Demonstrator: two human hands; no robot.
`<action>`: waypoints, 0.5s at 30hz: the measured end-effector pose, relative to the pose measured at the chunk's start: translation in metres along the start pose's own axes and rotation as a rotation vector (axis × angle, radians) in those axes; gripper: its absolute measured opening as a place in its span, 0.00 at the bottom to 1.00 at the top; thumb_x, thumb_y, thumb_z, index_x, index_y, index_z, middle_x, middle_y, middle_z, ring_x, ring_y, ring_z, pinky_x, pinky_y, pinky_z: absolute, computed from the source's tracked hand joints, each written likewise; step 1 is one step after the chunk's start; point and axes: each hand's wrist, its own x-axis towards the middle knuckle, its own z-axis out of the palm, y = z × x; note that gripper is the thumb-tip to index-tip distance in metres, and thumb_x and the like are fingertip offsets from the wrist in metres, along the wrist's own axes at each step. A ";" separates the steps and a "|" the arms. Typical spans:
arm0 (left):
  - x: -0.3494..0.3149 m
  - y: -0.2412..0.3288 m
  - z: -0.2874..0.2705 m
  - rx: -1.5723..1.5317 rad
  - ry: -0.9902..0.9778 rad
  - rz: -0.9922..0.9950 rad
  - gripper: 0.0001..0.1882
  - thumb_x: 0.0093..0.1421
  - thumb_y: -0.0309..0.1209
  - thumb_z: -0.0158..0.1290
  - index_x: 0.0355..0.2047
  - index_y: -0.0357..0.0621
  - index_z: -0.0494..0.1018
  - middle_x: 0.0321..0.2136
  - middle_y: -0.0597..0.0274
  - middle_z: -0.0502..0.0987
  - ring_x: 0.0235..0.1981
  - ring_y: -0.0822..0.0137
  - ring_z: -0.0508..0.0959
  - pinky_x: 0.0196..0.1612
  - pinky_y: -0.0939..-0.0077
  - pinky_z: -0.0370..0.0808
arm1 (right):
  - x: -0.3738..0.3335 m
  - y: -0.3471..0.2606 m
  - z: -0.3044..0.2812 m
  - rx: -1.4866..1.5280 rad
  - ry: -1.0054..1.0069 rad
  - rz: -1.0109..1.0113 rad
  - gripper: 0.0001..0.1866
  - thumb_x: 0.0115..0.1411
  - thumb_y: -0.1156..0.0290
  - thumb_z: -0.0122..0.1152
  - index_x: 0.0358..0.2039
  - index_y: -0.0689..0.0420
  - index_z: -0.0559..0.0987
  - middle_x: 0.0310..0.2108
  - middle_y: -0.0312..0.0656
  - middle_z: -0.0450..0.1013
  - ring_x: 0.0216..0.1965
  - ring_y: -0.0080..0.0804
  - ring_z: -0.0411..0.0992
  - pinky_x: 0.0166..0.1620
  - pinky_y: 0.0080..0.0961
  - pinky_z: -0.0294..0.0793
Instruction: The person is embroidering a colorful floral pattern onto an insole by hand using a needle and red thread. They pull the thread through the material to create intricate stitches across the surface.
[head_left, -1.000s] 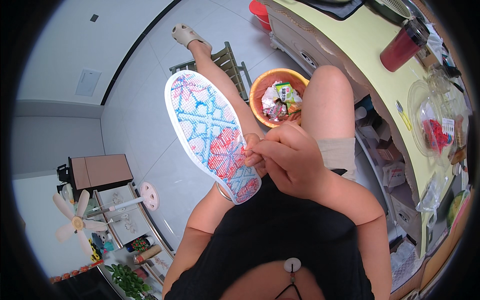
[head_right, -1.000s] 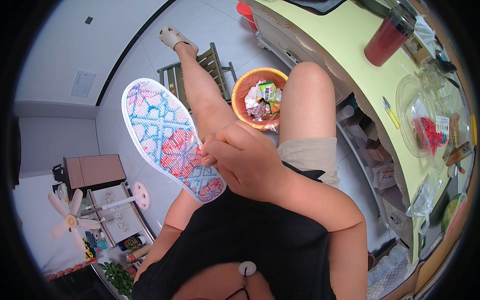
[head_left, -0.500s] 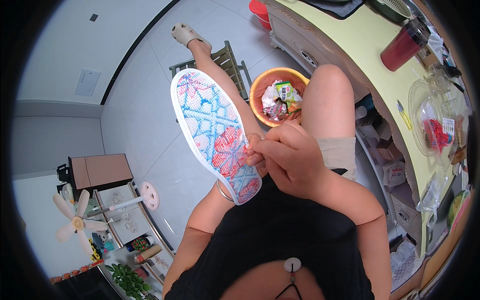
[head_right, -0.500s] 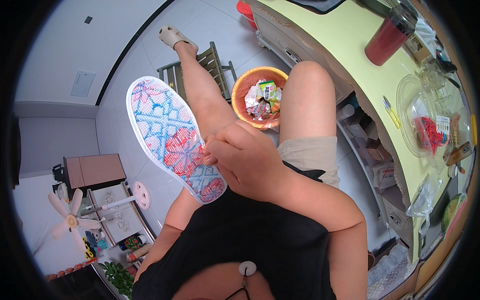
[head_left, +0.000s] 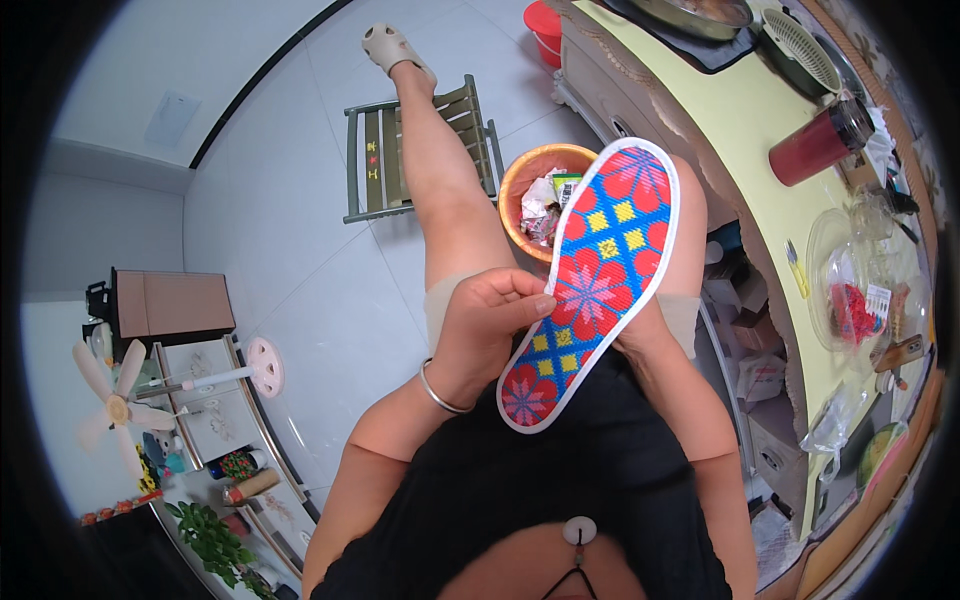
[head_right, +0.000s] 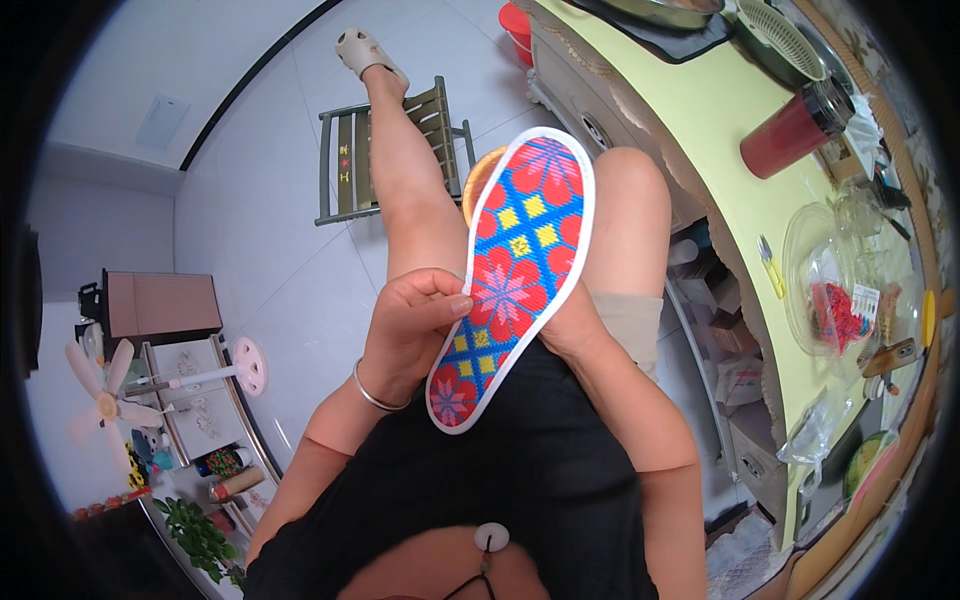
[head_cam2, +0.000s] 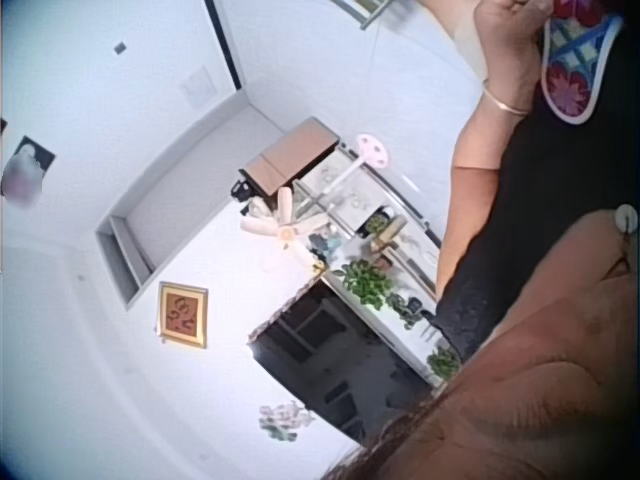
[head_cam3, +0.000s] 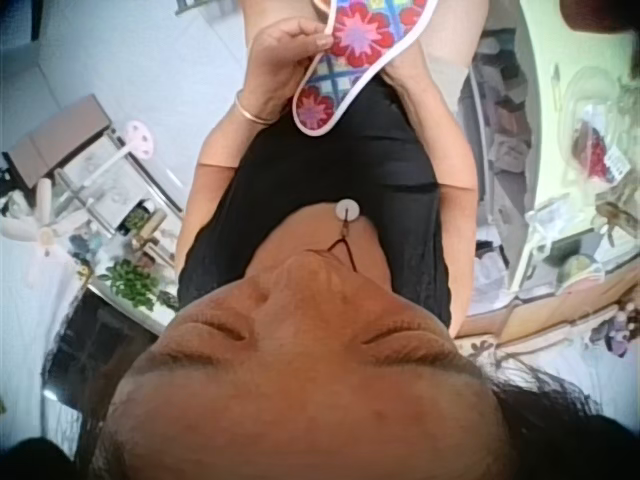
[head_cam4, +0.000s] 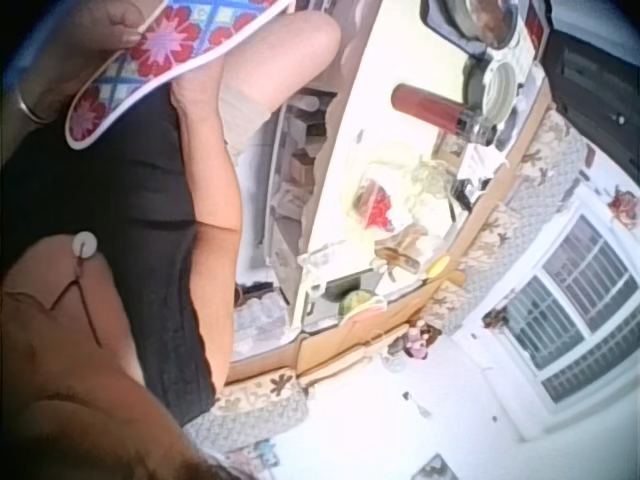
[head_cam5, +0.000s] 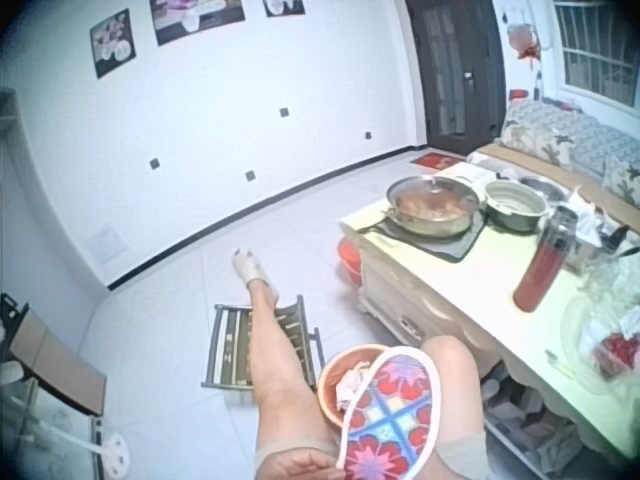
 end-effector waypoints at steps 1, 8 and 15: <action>-0.001 0.000 0.000 0.011 0.004 0.002 0.06 0.54 0.22 0.54 0.31 0.32 0.71 0.29 0.57 0.77 0.29 0.74 0.77 0.35 0.83 0.74 | 0.001 0.003 -0.002 0.044 -0.015 0.004 0.23 0.49 0.76 0.65 0.46 0.60 0.69 0.39 0.39 0.72 0.39 0.28 0.73 0.41 0.26 0.76; -0.001 -0.008 -0.006 0.041 -0.006 0.042 0.06 0.52 0.20 0.55 0.31 0.31 0.72 0.28 0.58 0.77 0.29 0.75 0.76 0.36 0.84 0.73 | 0.002 0.010 -0.003 0.022 -0.048 -0.038 0.19 0.53 0.71 0.62 0.45 0.60 0.71 0.38 0.42 0.74 0.36 0.29 0.76 0.37 0.25 0.79; 0.001 -0.009 -0.006 0.050 0.012 0.056 0.06 0.52 0.19 0.55 0.31 0.31 0.72 0.28 0.58 0.77 0.28 0.75 0.77 0.34 0.85 0.73 | 0.004 0.007 0.000 0.068 -0.046 0.012 0.21 0.51 0.75 0.63 0.46 0.61 0.70 0.39 0.40 0.73 0.37 0.28 0.74 0.39 0.25 0.77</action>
